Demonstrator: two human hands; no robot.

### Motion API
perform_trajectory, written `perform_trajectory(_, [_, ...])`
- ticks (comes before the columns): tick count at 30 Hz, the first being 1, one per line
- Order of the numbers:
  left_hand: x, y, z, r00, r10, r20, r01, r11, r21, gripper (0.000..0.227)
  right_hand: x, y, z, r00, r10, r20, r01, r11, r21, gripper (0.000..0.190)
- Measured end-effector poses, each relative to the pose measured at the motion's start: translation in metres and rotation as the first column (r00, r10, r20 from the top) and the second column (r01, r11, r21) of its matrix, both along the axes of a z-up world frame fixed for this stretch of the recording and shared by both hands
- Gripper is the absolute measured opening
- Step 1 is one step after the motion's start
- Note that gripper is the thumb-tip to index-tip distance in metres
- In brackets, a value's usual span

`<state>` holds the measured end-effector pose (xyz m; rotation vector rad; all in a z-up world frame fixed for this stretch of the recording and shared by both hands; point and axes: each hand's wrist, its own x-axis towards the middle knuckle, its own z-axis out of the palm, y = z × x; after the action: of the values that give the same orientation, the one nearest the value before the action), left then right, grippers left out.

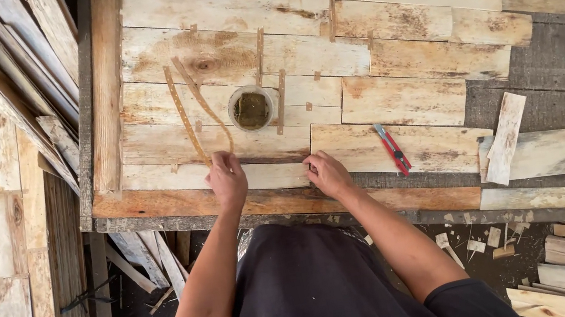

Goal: Applying glue and trimming thin wood veneer pieces to assemble a patterned wooden board.

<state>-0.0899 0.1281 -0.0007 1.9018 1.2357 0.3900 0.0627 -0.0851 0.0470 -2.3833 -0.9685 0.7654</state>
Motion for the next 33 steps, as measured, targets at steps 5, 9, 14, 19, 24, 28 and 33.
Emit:
perform_trajectory(5, [-0.002,-0.011,-0.002,0.998,-0.052,0.020,0.051,0.998,0.037,0.013,-0.003,-0.002,-0.008,0.999,0.026,0.047,-0.025,0.999,-0.029,0.025])
perform_trajectory(9, [0.000,-0.008,0.003,0.997,-0.079,0.002,0.079,0.996,0.029,0.012,-0.002,-0.003,-0.020,1.000,-0.010,-0.002,0.010,1.000,-0.015,0.022])
perform_trajectory(14, [0.000,-0.005,0.012,0.996,-0.092,0.002,0.092,0.996,-0.005,0.014,0.004,-0.004,-0.020,0.995,-0.076,-0.060,0.075,0.997,-0.022,0.015])
perform_trajectory(19, [0.002,-0.007,0.015,0.994,-0.109,0.022,0.109,0.994,-0.011,0.020,-0.001,-0.001,0.021,0.994,0.108,-0.026,-0.111,0.978,-0.175,0.016])
perform_trajectory(24, [0.001,-0.012,0.010,0.992,-0.127,0.014,0.127,0.992,-0.002,0.021,-0.004,-0.020,-0.018,0.981,0.176,0.077,-0.156,0.965,-0.212,0.007])
perform_trajectory(28, [0.000,-0.008,0.008,0.993,-0.109,0.038,0.109,0.994,0.003,0.021,-0.008,-0.012,-0.009,0.996,0.078,-0.032,-0.082,0.982,-0.172,0.007])
perform_trajectory(33, [0.000,0.003,0.019,0.989,-0.080,0.124,0.078,0.997,0.015,0.017,-0.032,0.013,-0.038,0.763,0.399,-0.508,-0.452,0.892,0.022,0.023])
